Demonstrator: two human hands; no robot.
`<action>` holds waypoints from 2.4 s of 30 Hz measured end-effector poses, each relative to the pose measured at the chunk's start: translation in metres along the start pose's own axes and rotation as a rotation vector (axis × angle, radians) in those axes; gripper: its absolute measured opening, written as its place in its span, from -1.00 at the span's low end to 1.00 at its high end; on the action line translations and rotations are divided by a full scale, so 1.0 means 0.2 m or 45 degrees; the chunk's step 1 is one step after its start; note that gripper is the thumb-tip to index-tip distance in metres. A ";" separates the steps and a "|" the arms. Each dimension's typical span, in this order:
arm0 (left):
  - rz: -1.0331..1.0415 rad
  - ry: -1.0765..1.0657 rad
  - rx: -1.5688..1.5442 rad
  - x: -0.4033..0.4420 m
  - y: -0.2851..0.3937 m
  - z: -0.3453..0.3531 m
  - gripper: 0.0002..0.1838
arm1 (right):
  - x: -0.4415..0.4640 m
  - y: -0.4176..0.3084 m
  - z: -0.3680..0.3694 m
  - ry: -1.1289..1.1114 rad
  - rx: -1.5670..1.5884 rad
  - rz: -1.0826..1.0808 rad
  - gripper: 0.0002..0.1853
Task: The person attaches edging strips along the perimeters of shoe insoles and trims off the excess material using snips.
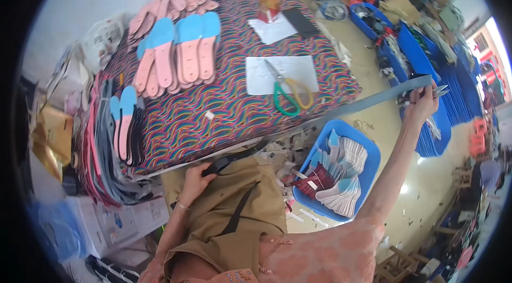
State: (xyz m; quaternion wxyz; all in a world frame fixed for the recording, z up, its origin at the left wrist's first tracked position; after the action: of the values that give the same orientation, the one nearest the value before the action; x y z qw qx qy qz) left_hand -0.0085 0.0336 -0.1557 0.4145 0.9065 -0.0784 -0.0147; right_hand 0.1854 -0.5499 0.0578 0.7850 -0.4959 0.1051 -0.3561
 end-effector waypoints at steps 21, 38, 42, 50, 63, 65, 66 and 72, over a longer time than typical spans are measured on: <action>0.364 -0.060 -0.851 0.46 1.04 -0.15 -0.65 | -1.31 0.10 0.59 -0.749 -0.505 0.401 -0.75; 0.165 0.701 -0.642 0.76 0.57 -0.68 -0.78 | -1.47 0.75 1.35 -1.197 -0.263 0.736 -0.86; 0.281 0.965 0.222 1.01 0.25 -0.91 -0.50 | -1.49 1.07 1.58 -1.183 -0.325 0.461 -0.86; -0.119 0.615 0.714 1.28 0.08 -0.99 -0.15 | -1.56 1.31 1.71 -1.108 -0.698 0.296 -0.83; -0.281 0.390 0.457 1.37 -0.07 -1.16 -0.16 | -1.72 1.23 1.74 -1.379 -0.818 -0.222 -0.63; -0.102 0.411 -0.105 1.45 -0.31 -1.16 -0.23 | -1.71 1.26 1.72 -1.365 -0.846 -0.242 -0.60; -0.105 0.407 -0.100 1.42 -0.23 -1.18 -0.23 | -1.72 1.27 1.71 -1.356 -0.874 -0.251 -0.58; -0.001 0.455 -0.993 1.23 -0.02 -1.15 -0.38 | -1.73 1.28 1.69 -1.364 -0.963 -0.247 -0.55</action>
State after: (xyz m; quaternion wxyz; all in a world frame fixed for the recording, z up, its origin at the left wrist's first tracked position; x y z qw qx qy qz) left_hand 0.2561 0.1706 0.0025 0.7333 0.6703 0.0064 0.1137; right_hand 0.2267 -0.0163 -0.0616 0.4649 -0.8531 -0.2270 -0.0678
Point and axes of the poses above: each hand's wrist, its own x-axis towards the middle knuckle, its own z-axis out of the palm, y = z × x, the point moved 4 cm from there along x, towards the middle knuckle, and after that the axes turned 10 degrees about z, right-handed, at the moved point
